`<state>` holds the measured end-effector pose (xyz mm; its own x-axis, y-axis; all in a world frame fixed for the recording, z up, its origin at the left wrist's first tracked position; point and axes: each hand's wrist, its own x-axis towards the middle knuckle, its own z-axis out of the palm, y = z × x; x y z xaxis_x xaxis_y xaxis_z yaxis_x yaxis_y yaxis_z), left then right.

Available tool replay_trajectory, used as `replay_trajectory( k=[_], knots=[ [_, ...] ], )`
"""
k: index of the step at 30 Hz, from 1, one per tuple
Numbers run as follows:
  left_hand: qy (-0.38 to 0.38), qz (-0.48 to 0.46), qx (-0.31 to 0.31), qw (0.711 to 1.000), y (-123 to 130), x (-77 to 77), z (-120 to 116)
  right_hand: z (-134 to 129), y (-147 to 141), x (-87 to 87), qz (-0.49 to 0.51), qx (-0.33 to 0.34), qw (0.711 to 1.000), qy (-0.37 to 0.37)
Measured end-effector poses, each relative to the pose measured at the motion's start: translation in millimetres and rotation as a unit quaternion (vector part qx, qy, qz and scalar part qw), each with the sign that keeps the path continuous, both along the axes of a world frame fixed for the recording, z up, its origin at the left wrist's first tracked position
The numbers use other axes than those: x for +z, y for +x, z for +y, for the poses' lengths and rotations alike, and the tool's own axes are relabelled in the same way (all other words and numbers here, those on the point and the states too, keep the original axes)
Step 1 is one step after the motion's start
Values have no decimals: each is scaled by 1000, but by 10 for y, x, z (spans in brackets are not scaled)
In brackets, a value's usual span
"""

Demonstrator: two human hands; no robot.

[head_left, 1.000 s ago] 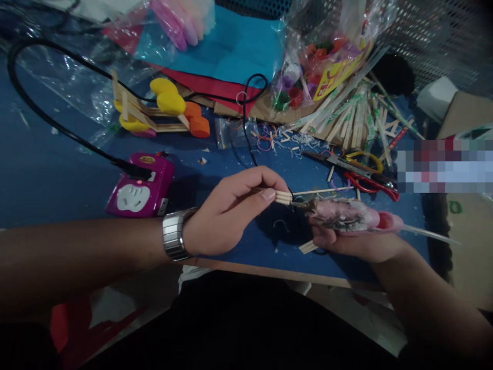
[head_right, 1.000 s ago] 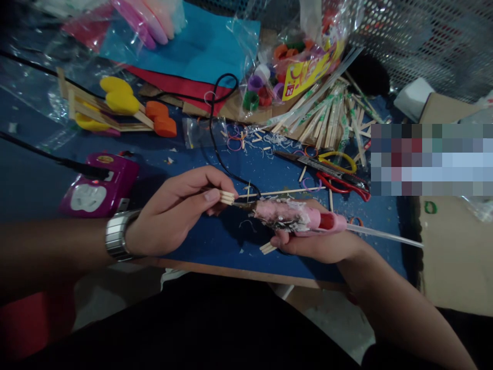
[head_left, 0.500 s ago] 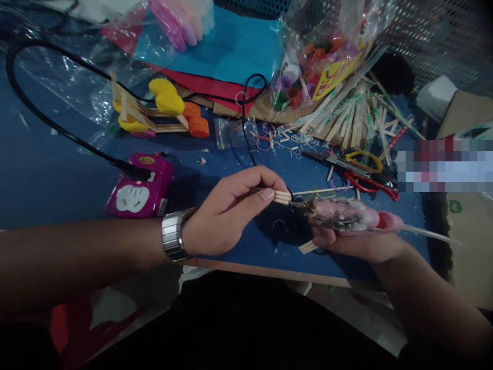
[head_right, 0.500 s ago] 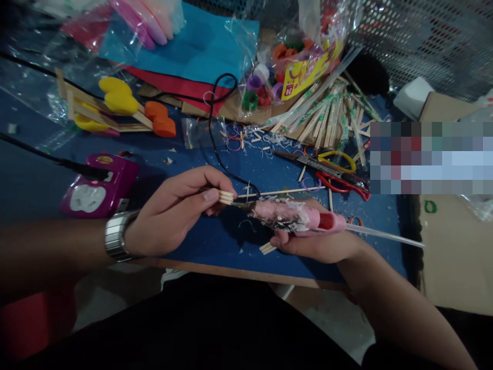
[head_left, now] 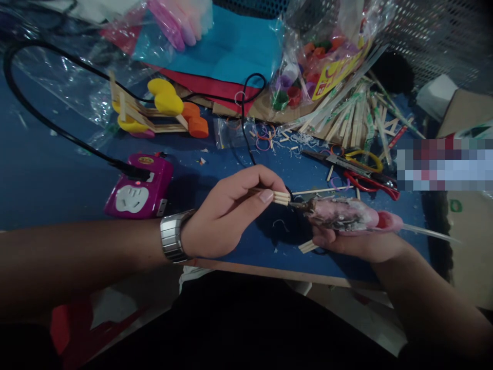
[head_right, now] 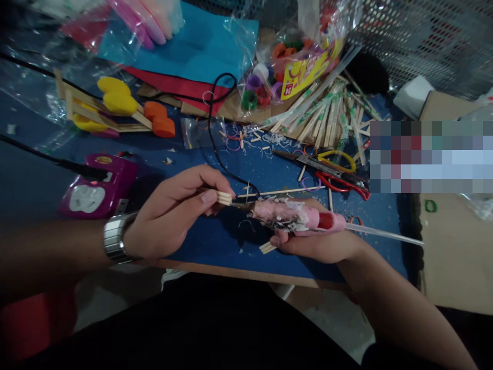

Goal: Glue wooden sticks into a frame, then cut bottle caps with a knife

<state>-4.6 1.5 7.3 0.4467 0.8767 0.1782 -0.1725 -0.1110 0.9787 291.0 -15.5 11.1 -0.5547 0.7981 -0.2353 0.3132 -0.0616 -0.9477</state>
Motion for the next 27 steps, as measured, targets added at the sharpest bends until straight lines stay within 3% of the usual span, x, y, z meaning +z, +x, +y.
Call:
replay_trajectory(
  k=[6,11,15,19,21,24,27],
  knots=[
    [-2,2,12,1000,7,-9,-12,10,13,-18,11,14,1000,6],
    [6,5,16,1000,6,-4,-8,51,-10,12,10,31,995,92],
    [10,-2,15,1000,0,-16,-26,103,-54,16,4,41,994,105],
    [4,-12,51,999,8,-40,-39,114,-81,-5,20,27,997,63],
    [-15,-25,60,998,14,-52,-37,100,-89,-7,34,-16,999,26],
    [-44,-58,40,997,15,-79,-30,90,-107,23,114,-119,984,-73],
    [-55,-67,6,996,10,-113,-25,109,-129,96,163,-158,969,-101]
  ],
)
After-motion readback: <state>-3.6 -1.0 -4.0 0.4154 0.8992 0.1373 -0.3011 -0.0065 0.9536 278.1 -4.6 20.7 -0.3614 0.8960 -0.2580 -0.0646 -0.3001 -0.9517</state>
